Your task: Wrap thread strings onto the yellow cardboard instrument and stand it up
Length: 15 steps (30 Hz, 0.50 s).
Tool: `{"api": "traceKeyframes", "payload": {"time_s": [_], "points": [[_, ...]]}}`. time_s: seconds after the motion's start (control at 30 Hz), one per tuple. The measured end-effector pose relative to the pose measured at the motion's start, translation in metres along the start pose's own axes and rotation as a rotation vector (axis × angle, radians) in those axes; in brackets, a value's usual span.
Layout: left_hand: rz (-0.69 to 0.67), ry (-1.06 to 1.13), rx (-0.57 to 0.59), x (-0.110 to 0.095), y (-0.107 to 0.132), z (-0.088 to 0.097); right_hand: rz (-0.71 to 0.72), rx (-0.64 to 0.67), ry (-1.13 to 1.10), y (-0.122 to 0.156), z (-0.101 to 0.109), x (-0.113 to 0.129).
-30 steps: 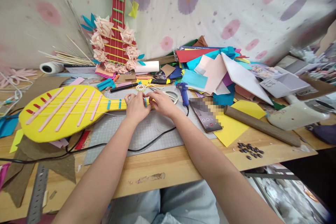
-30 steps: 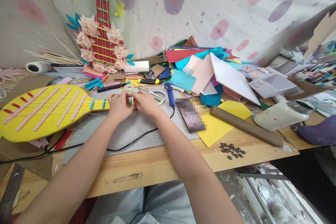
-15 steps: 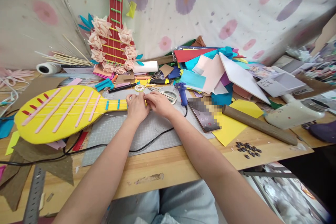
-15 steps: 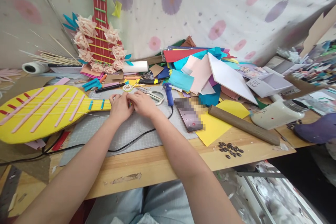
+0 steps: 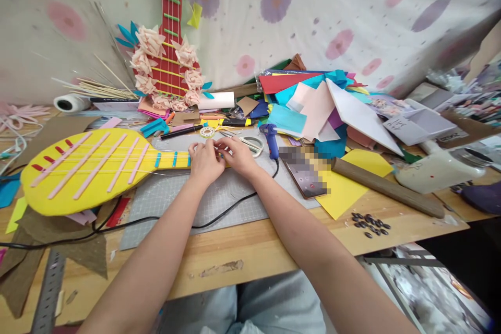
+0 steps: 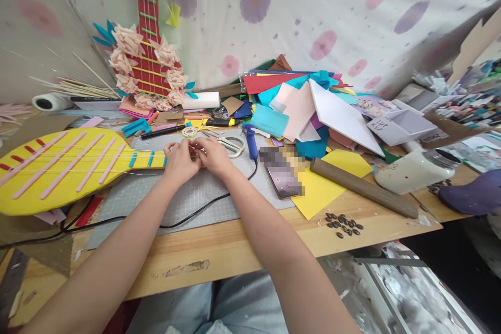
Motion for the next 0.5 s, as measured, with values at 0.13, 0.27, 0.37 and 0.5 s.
{"api": "traceKeyframes", "payload": {"time_s": [0.13,0.27,0.37,0.5], "points": [[-0.008,0.087,0.0,0.005,0.001,0.001,0.002,-0.012,0.015,0.003,0.001,0.001],[0.008,0.178,0.02,0.01,0.004,0.004,-0.023,-0.028,0.036,0.005,0.002,-0.001],[0.011,0.213,0.034,0.011,0.005,0.005,-0.041,-0.031,0.045,0.005,0.002,-0.003],[-0.007,0.221,0.009,0.011,0.007,0.005,-0.06,-0.035,0.04,0.007,0.001,-0.003]]}}
Point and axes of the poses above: each hand's wrist, its own y-axis away from the middle knuckle, its own z-axis out of the back of the hand, x = y × z, the point moved 7 cm from there along -y, towards the middle knuckle, and after that the axes turned 14 degrees about x, right-handed, at the moved point
